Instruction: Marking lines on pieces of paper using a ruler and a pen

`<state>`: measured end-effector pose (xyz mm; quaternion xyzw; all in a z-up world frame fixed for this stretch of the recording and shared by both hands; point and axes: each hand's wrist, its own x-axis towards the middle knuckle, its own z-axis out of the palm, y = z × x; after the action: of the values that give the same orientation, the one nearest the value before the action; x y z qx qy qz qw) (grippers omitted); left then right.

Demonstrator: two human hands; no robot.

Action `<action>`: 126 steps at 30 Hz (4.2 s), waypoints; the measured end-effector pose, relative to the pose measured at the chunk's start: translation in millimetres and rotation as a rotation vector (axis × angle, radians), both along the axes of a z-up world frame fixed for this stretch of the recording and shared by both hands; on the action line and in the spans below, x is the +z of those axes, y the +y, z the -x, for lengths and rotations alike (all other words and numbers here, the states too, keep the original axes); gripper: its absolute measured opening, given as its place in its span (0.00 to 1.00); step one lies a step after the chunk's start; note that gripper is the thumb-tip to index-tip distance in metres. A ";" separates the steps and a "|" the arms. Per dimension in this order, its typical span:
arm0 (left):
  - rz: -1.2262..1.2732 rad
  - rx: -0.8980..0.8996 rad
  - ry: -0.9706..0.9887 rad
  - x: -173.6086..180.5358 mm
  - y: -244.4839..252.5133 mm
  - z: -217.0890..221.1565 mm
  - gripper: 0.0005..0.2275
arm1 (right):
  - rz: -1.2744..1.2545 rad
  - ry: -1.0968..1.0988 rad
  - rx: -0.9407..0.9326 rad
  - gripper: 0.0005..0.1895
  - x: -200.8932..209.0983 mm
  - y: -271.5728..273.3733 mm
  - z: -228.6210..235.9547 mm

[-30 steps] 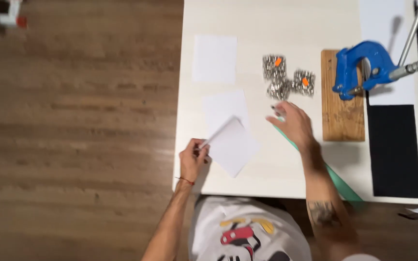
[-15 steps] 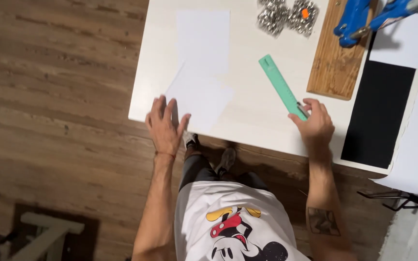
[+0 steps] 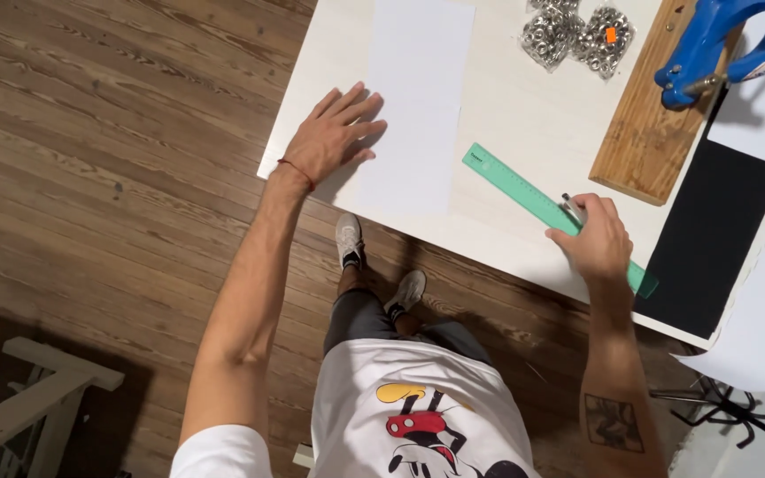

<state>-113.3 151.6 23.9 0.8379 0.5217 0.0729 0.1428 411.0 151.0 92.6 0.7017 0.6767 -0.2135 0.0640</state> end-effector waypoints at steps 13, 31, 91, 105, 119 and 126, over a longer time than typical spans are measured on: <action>-0.241 0.253 -0.614 -10.2 -147.8 -161.9 0.20 | -0.261 0.074 0.447 0.21 -12.3 -4.0 -15.3; -0.392 0.471 -0.092 -36.3 -198.5 -146.9 0.25 | 0.113 0.177 0.890 0.15 -25.0 5.8 113.5; -0.370 0.497 -0.121 -31.5 -201.1 -143.8 0.25 | 0.072 1.060 0.482 0.09 -61.3 5.0 203.2; -0.371 0.493 -0.119 -31.6 -202.9 -144.2 0.26 | 0.062 1.022 0.477 0.10 -56.2 0.7 205.0; -0.391 0.472 -0.109 -33.9 -204.2 -140.1 0.22 | 0.088 1.241 0.294 0.08 -78.0 2.0 175.6; -0.569 0.356 -0.127 -31.6 -176.6 -106.6 0.12 | -0.157 0.670 0.568 0.15 -65.4 -36.0 92.3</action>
<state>-6.7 -25.0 -7.7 0.7337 0.6087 0.2914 -0.0793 318.7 115.0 27.2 0.3829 0.8400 -0.3513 -0.1561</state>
